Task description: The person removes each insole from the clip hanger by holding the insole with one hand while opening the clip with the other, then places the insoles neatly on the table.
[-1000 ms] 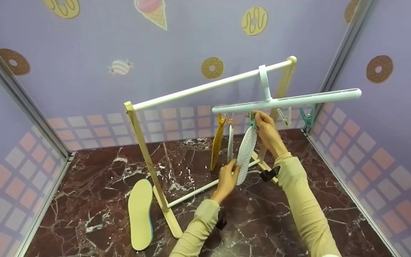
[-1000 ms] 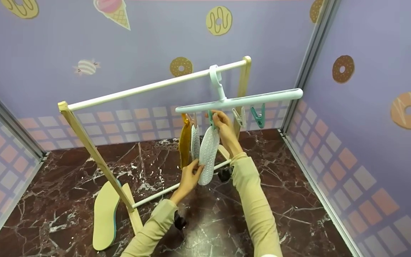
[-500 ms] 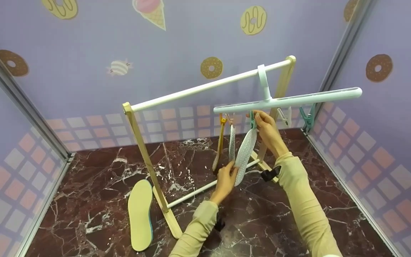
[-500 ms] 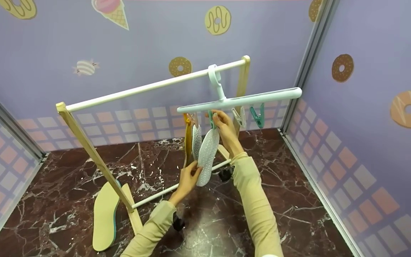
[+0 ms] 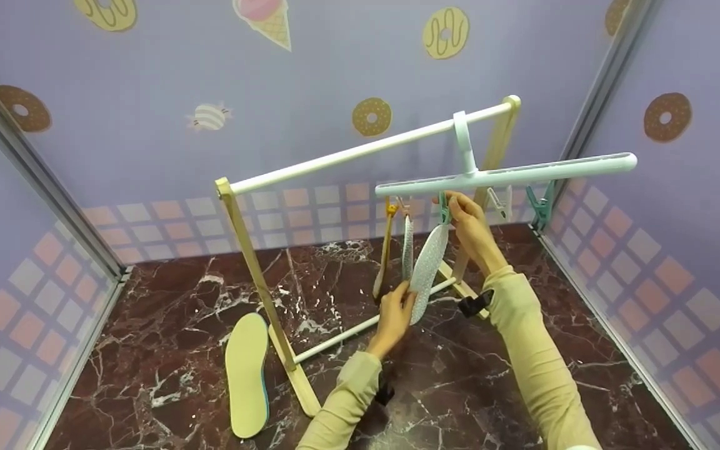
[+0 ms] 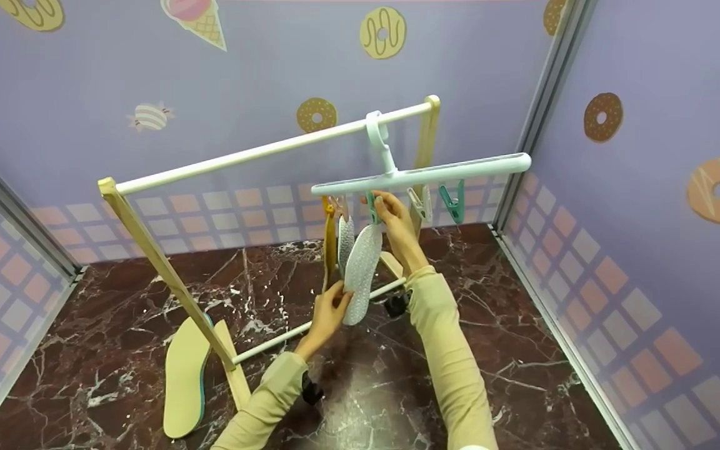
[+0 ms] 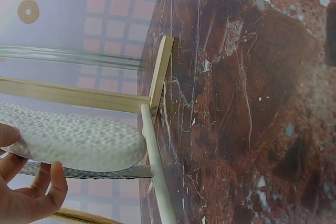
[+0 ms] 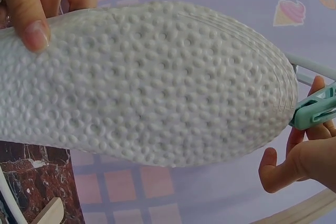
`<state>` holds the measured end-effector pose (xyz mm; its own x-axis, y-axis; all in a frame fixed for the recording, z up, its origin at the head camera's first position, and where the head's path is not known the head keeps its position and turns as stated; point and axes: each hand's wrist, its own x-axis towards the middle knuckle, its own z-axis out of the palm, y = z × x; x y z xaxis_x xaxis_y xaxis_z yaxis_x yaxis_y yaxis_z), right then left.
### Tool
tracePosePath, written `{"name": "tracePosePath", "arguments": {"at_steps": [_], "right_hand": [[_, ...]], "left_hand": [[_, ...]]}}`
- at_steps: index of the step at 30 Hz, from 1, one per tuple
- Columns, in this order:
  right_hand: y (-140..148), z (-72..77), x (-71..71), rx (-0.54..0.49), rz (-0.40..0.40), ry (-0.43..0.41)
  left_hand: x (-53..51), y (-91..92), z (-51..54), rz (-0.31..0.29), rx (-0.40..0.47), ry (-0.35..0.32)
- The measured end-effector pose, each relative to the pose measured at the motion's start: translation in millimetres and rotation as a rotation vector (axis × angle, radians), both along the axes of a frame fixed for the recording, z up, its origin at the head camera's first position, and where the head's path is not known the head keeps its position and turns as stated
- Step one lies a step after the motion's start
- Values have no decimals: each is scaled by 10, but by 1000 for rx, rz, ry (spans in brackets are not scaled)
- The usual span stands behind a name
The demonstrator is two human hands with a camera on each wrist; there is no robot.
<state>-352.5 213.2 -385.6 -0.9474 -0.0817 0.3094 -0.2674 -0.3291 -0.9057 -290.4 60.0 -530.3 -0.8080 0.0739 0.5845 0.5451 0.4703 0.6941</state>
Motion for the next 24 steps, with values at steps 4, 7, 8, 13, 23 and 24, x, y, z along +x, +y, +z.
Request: {"name": "tracePosePath", "arguments": {"at_steps": [4,7,8,13,23,24], "right_hand": [[8,-7,1,5,4,8],[10,-11,6,13,-1,5],[11,-10,8,16,0,3],[31,0,21,49,12,4],[34,6,19,126,-44,1],[32,7,19,131,-51,-1]], "left_hand": [[8,-8,-1,1,0,6],[10,-8,-16,8,-2,2],[11,-9,-19,11,-4,-7],[21,-16,-13,20,6,-22],[18,-38,2,40,-12,-26],[17,-40,0,39,-10,-29]]}}
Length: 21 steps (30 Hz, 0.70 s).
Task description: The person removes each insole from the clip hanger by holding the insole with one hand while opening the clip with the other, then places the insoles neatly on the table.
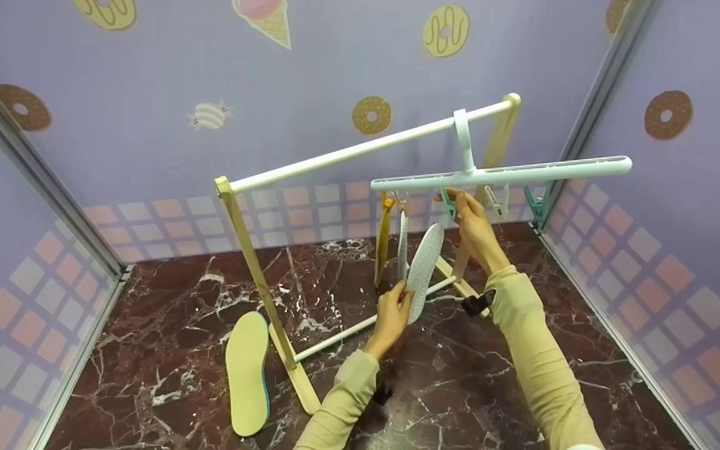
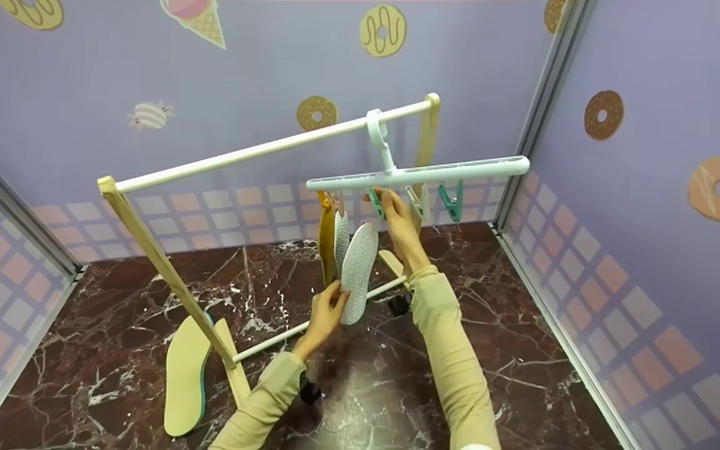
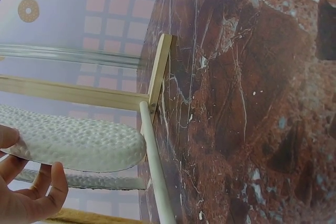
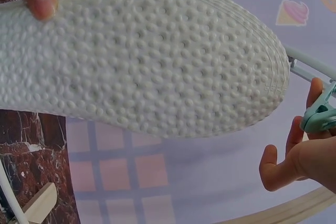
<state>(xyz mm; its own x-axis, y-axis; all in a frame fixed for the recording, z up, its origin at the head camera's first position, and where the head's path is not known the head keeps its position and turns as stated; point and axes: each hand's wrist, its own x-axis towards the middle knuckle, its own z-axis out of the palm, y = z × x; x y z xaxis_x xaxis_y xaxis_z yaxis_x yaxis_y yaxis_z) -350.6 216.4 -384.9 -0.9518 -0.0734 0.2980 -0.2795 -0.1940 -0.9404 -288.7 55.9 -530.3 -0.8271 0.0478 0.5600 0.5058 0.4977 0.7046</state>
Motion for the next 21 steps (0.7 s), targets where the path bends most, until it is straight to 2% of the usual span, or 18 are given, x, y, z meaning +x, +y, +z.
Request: {"name": "tracePosePath", "arguments": {"at_steps": [12,21], "right_hand": [[-33,-6,7,3,-4,28],[-16,-72,18,86,-17,-15]], "left_hand": [[1,-56,6,10,11,-5],[61,-146,14,11,17,32]]}}
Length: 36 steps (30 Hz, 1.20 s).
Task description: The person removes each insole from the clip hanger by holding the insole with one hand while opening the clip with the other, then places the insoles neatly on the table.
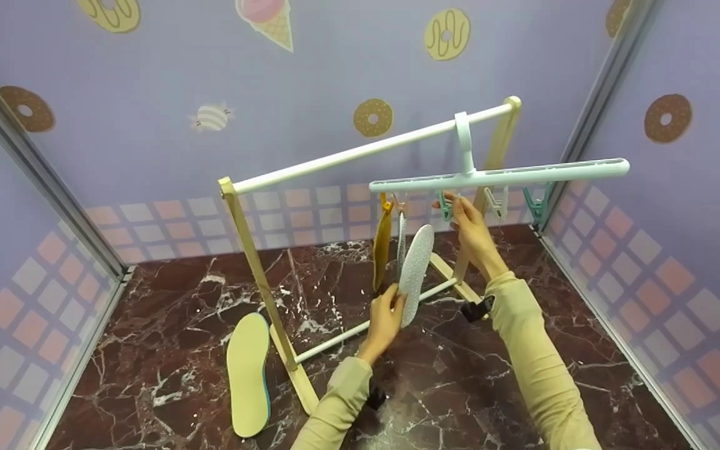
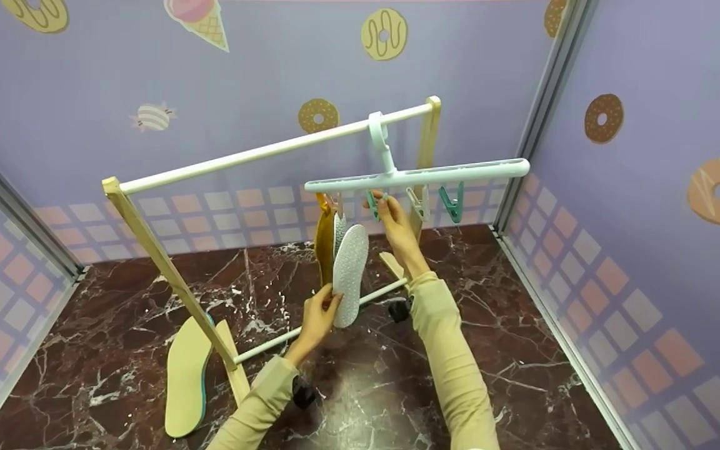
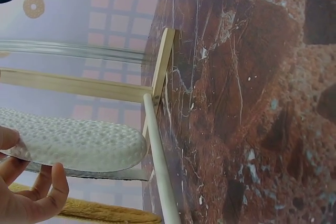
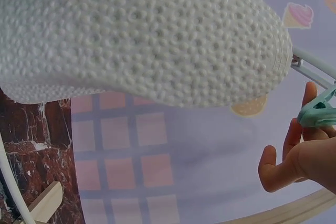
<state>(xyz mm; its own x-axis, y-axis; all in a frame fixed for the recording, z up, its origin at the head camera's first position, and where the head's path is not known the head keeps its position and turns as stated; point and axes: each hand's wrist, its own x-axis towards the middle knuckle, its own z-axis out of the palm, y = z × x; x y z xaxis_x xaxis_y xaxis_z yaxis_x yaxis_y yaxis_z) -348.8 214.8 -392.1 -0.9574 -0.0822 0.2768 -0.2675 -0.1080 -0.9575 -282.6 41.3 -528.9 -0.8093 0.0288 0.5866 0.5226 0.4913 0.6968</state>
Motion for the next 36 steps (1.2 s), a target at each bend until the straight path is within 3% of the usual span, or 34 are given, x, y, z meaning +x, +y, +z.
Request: {"name": "tracePosePath", "arguments": {"at_steps": [9,18,26,33,36], "right_hand": [[6,-57,14,41,21,-35],[-17,-100,-21,63,-9,-55],[-3,-95,-1,56,11,-77],[-43,52,187,97,2,-116],[-42,48,209,108,-11,-123]], "left_hand": [[76,-112,6,-4,55,14],[152,-240,-31,27,47,18],[192,-312,-36,42,34,11],[199,-362,-58,67,28,14],[198,-379,-46,80,15,21]]}}
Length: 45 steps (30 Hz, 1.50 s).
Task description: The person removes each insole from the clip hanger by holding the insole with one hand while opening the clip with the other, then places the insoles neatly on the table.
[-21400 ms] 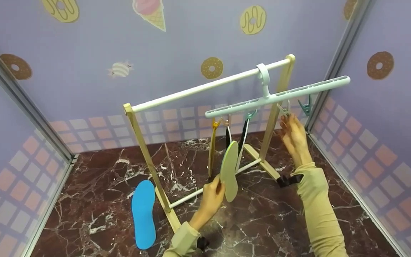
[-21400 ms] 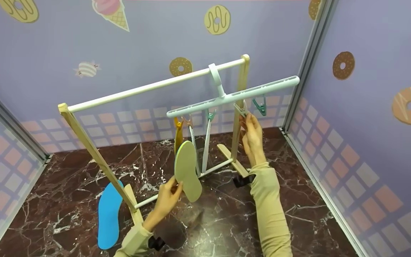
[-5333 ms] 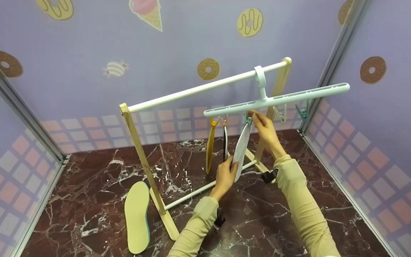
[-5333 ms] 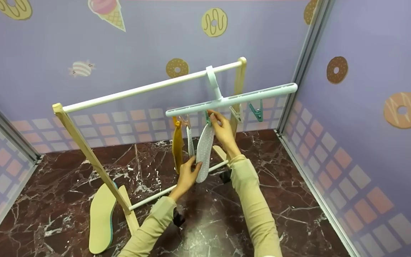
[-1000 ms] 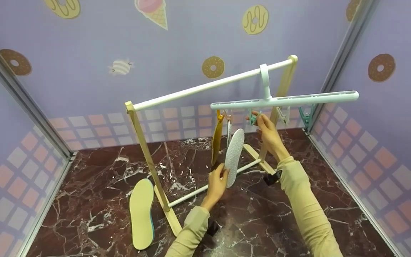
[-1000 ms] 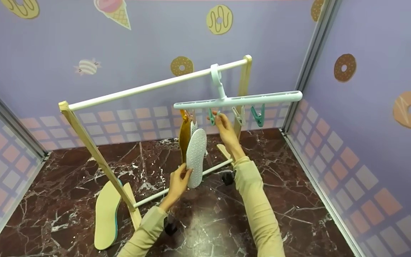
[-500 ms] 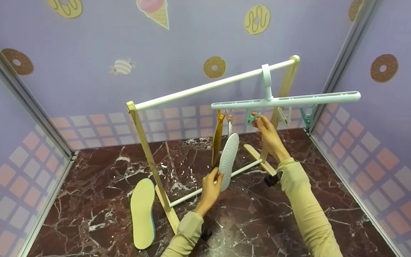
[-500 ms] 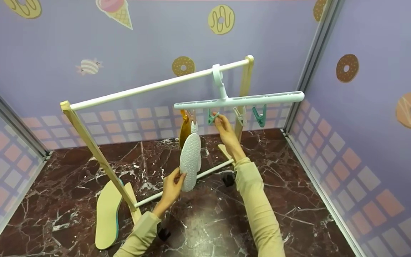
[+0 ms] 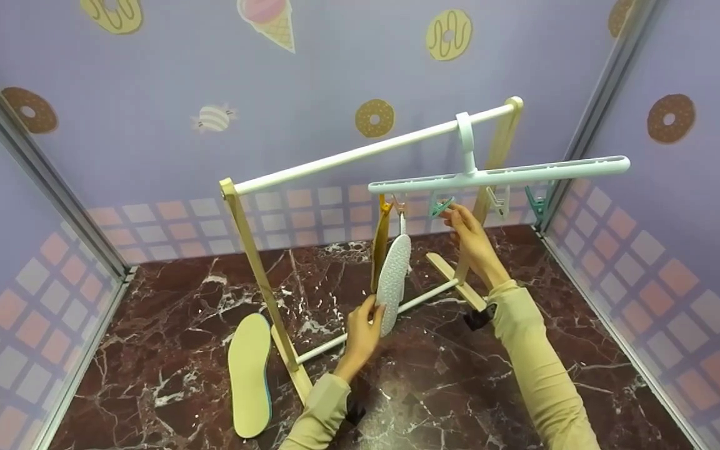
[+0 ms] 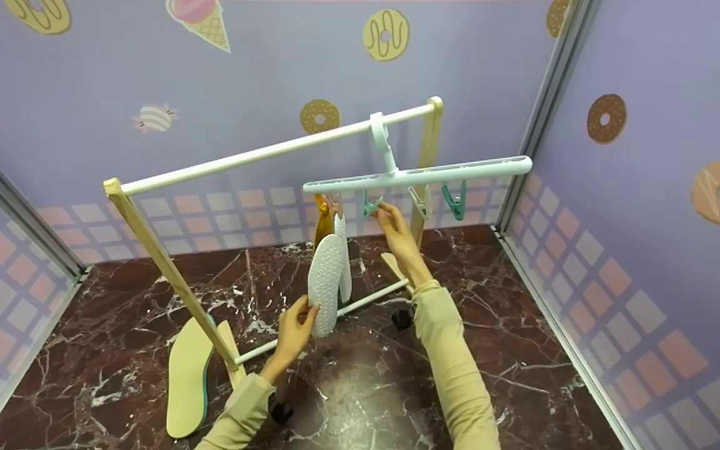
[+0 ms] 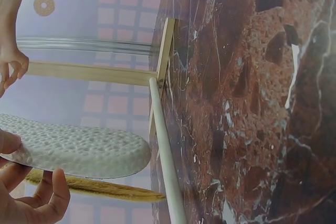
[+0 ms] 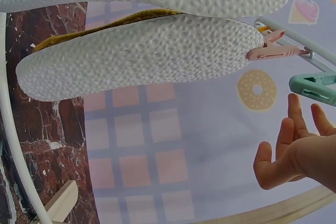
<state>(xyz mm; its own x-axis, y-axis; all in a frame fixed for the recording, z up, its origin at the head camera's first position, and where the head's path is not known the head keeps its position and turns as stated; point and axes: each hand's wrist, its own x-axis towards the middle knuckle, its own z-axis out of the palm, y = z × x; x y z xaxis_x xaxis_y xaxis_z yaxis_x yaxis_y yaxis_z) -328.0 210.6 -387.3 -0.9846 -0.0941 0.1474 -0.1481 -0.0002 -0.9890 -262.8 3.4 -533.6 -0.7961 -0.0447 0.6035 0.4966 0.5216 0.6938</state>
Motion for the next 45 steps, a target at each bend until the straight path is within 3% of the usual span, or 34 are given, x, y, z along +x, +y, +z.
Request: {"name": "tracePosePath", "arguments": {"at_steps": [13,23,28,38,45], "right_hand": [[38,-74,116,29,72,70],[106,-244,84,3,81,61],[135,-336,66,-1,65,85],[127,-361,162,11,66,98],[137,-410,219,36,79,88]], "left_hand": [[78,-76,51,16,30,55],[161,-150,47,60,29,67],[192,-196,43,54,40,77],[278,-341,73,57,67,93],[340,-434,64,60,108,49]]}}
